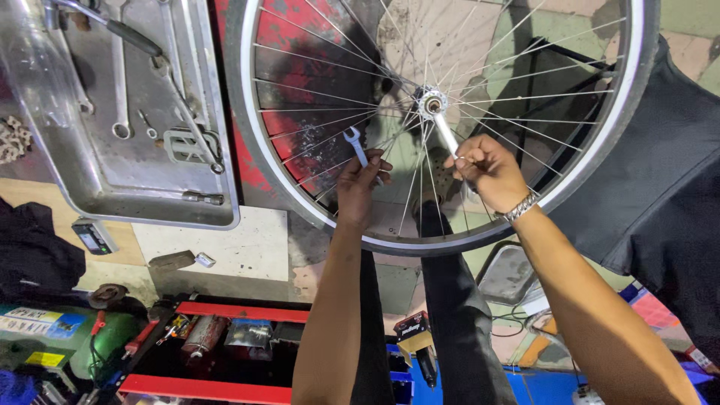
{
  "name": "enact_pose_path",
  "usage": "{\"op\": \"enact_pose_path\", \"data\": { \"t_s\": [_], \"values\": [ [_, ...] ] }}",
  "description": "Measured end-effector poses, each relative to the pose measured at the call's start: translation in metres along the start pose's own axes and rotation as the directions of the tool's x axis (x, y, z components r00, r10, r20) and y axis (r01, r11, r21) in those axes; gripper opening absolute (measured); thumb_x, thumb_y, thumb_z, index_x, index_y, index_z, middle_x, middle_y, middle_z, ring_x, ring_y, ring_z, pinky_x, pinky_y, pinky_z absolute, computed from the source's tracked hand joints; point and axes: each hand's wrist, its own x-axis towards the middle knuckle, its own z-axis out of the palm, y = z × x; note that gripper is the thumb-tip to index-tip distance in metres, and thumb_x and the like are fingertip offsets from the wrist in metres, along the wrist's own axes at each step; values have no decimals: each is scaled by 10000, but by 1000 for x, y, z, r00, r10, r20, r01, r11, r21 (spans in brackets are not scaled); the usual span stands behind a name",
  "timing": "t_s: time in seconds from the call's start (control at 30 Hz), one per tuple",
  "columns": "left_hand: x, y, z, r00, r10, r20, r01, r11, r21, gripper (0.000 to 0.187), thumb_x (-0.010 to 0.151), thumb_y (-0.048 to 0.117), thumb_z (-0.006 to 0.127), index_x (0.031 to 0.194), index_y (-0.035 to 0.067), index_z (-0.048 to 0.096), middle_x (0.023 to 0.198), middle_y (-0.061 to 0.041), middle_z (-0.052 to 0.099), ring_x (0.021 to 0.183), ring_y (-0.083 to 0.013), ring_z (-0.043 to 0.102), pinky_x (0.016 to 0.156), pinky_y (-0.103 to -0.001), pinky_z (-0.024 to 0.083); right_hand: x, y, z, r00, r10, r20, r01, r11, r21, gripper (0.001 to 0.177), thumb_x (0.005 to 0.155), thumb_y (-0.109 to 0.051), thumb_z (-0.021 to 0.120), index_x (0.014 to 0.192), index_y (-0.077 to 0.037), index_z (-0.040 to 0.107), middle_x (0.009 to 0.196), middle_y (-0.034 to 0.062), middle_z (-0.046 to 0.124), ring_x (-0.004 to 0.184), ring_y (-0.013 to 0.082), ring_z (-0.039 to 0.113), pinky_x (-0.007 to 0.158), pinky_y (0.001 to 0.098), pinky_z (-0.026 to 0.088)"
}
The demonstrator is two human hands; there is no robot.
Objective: The person removes a bicycle wheel from a bike and places it on the floor. They use two wrenches to tighten the nuts on the wheel hub, rotating the wheel to access different sections. The person occasionally stands to retrieve tools from a nearby toolbox before resuming the tightening process.
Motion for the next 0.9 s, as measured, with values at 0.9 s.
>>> {"op": "enact_pose_path", "data": {
  "t_s": [0.9],
  "values": [
    [33, 32, 52, 957, -9, 291, -169, 796, 581, 408, 1044, 418, 593, 856, 82, 725, 537, 51, 428, 498, -44, 391, 488, -270, 305, -13, 44, 15, 897, -48, -439, 106, 988, 109, 219, 1077, 1, 589, 1292, -17, 553, 1015, 70, 674, 784, 105, 650, 684, 230, 522]
  ]
}}
